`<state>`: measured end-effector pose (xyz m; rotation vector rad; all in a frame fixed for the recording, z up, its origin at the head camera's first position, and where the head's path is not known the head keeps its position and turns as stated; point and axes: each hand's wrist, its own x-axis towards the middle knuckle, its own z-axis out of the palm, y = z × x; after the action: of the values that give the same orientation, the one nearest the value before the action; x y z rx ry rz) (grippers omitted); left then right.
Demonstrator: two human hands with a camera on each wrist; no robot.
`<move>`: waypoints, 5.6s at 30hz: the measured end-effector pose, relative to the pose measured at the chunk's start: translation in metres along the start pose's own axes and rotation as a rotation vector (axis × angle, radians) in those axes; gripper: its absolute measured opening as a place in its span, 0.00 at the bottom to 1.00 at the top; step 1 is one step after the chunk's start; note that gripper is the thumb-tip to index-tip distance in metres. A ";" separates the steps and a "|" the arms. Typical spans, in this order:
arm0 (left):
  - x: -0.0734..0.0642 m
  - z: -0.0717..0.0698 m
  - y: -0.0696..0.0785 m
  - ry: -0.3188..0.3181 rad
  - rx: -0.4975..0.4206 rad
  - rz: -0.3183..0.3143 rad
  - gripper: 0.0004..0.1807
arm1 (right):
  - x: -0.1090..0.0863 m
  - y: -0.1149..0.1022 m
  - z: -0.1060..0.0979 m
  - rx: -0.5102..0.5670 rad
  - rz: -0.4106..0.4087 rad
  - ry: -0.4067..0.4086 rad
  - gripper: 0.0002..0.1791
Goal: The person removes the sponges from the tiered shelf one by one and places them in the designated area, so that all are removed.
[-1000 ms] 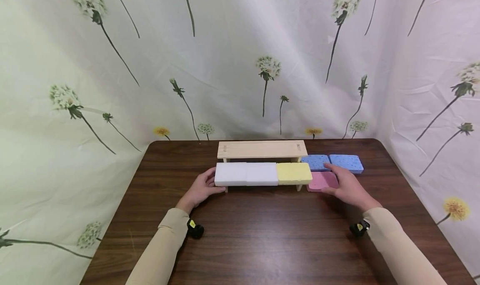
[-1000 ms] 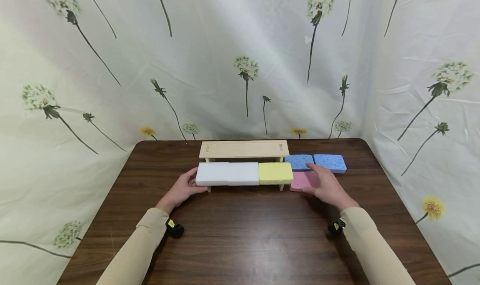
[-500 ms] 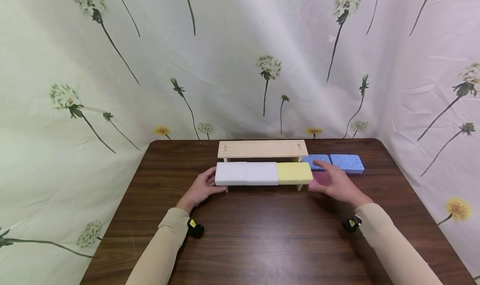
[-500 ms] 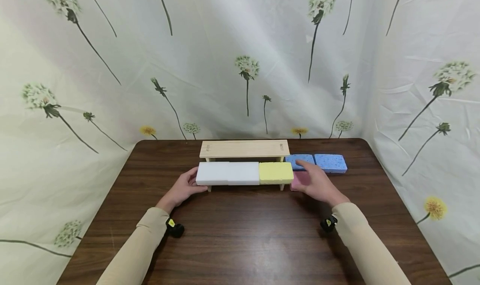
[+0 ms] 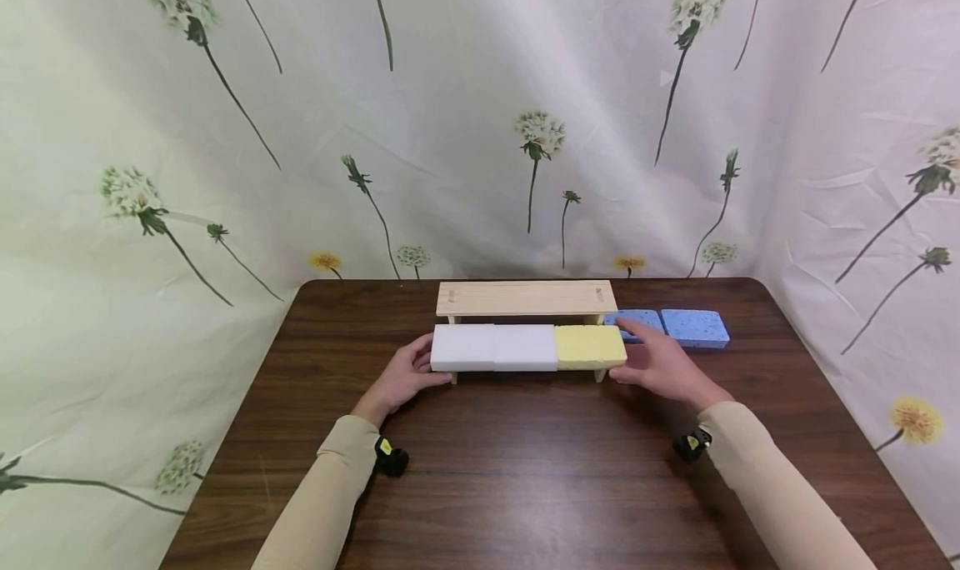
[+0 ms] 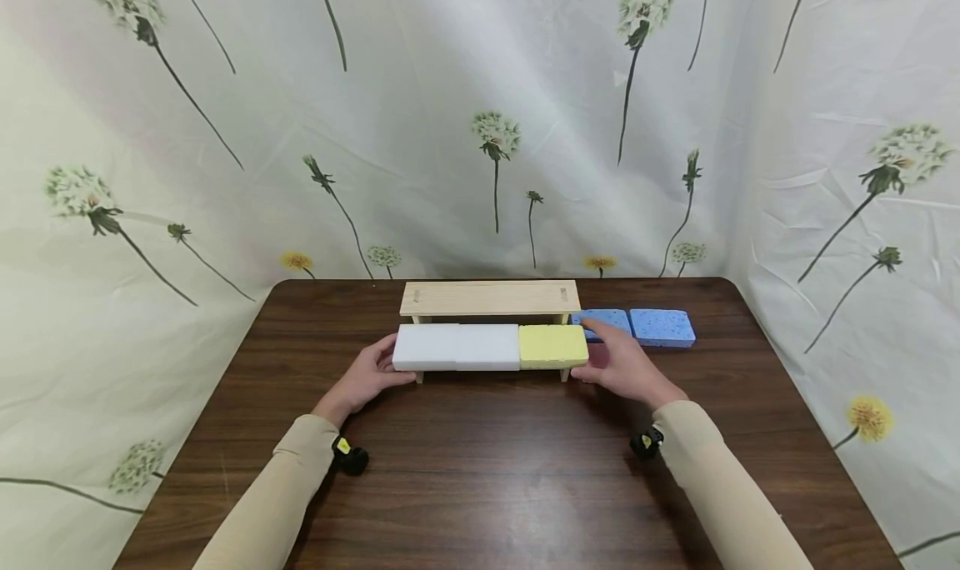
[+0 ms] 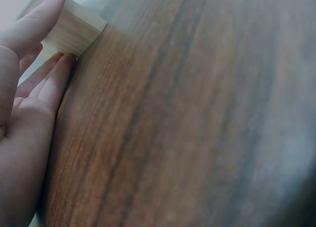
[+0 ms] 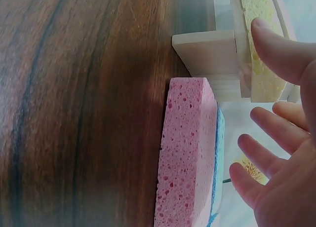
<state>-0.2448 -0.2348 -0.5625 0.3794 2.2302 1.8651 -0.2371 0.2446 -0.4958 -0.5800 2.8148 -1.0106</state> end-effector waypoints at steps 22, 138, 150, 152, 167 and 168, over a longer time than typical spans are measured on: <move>-0.001 0.001 0.001 -0.002 -0.011 0.000 0.48 | 0.004 0.000 0.007 0.090 -0.012 -0.003 0.48; -0.001 0.001 0.003 0.004 -0.010 0.004 0.47 | -0.075 0.069 -0.052 -0.045 0.198 0.217 0.39; -0.001 0.002 0.004 -0.001 -0.007 0.011 0.47 | -0.085 0.088 -0.054 -0.059 0.169 0.267 0.37; -0.001 0.002 0.005 -0.003 -0.012 0.009 0.47 | -0.087 0.090 -0.054 -0.061 0.155 0.280 0.36; -0.002 0.002 0.005 -0.007 -0.022 0.004 0.47 | -0.097 0.103 -0.057 -0.087 0.226 0.266 0.36; -0.002 0.002 0.006 -0.007 -0.024 0.003 0.47 | -0.097 0.104 -0.058 -0.089 0.226 0.267 0.37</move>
<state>-0.2423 -0.2326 -0.5574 0.3845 2.2025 1.8871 -0.1929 0.3897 -0.5200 -0.1338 3.0775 -0.9881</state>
